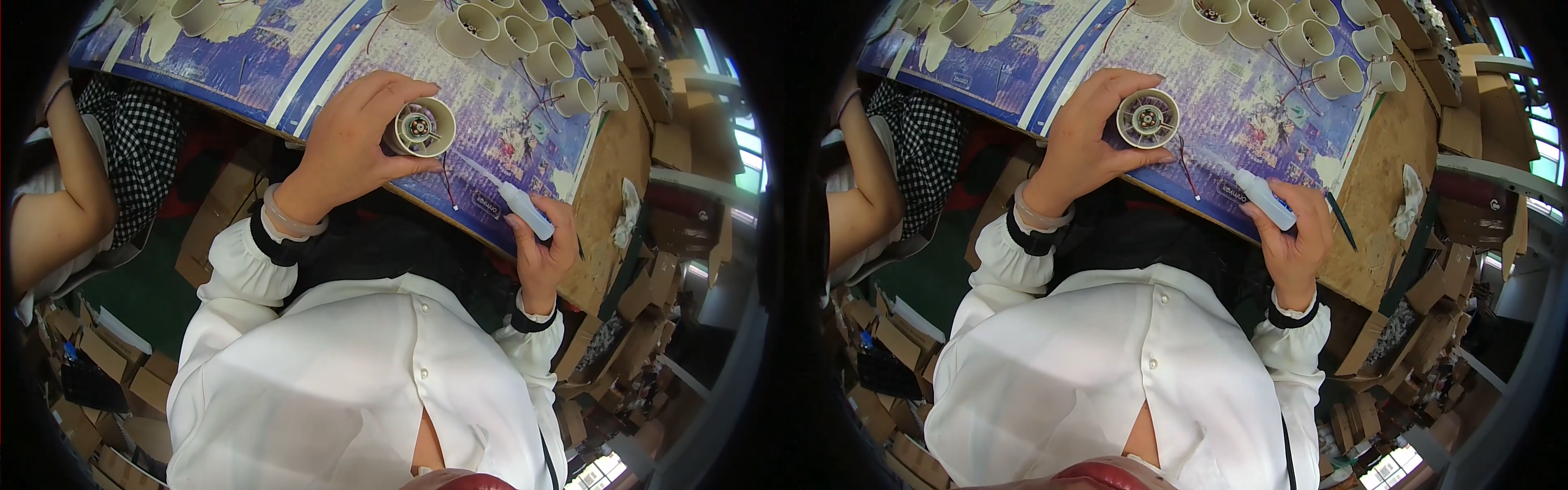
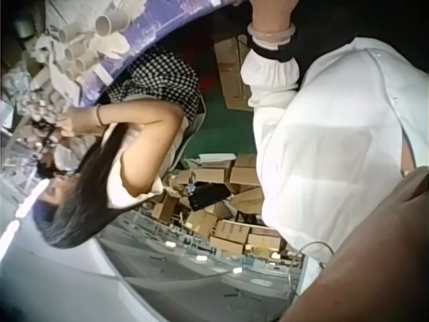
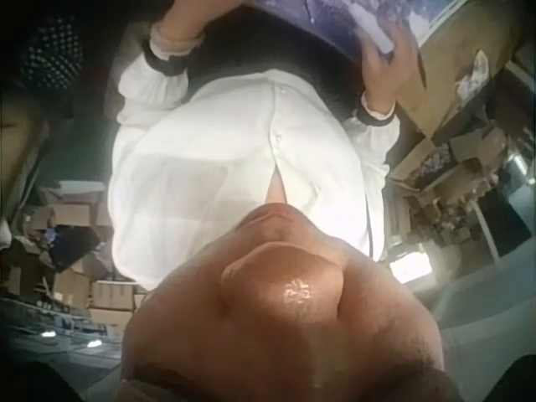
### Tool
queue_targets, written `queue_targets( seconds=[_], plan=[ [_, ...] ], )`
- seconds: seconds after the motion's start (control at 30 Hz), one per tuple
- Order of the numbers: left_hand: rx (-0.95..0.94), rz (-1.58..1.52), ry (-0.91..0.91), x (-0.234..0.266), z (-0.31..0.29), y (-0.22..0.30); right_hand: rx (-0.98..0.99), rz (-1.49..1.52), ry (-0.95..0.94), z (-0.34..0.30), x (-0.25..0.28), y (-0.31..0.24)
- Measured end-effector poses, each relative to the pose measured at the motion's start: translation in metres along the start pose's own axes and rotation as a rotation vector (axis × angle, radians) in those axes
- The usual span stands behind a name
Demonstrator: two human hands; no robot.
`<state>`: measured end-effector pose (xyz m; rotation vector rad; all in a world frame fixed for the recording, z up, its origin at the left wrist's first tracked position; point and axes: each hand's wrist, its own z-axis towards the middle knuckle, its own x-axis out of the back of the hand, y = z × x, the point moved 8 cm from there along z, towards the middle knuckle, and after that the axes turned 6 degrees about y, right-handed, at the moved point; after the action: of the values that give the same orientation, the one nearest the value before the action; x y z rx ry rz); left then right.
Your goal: The person applies glue to the interior of a plastic housing, inserts a motor, and uses tweezers to position the wires. They then set the assembled unit down and pick up another housing to repeat the process.
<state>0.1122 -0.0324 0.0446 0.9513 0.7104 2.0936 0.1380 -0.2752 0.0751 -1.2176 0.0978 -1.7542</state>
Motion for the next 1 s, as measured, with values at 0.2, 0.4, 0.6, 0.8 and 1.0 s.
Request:
queue_targets(
  seconds=[0.2,0.4,0.6,0.8,1.0],
  plan=[
    [0.0,-0.004,-0.002,0.001,0.001,-0.003,-0.053,0.011,0.001,0.0,-0.002,0.006],
    [-0.004,-0.037,0.027,0.006,0.001,0.003,-0.322,0.325,0.123,-0.026,0.011,0.051],
    [0.094,-0.046,0.095,0.046,0.0,-0.007,-0.55,0.755,0.289,-0.043,0.021,0.087],
    [0.221,0.311,0.198,0.134,0.011,-0.059,-0.483,0.8,0.303,-0.037,0.017,0.085],
    [-0.023,0.866,0.129,0.141,0.035,-0.057,-0.493,0.764,0.337,-0.036,0.014,0.085]
  ],
)
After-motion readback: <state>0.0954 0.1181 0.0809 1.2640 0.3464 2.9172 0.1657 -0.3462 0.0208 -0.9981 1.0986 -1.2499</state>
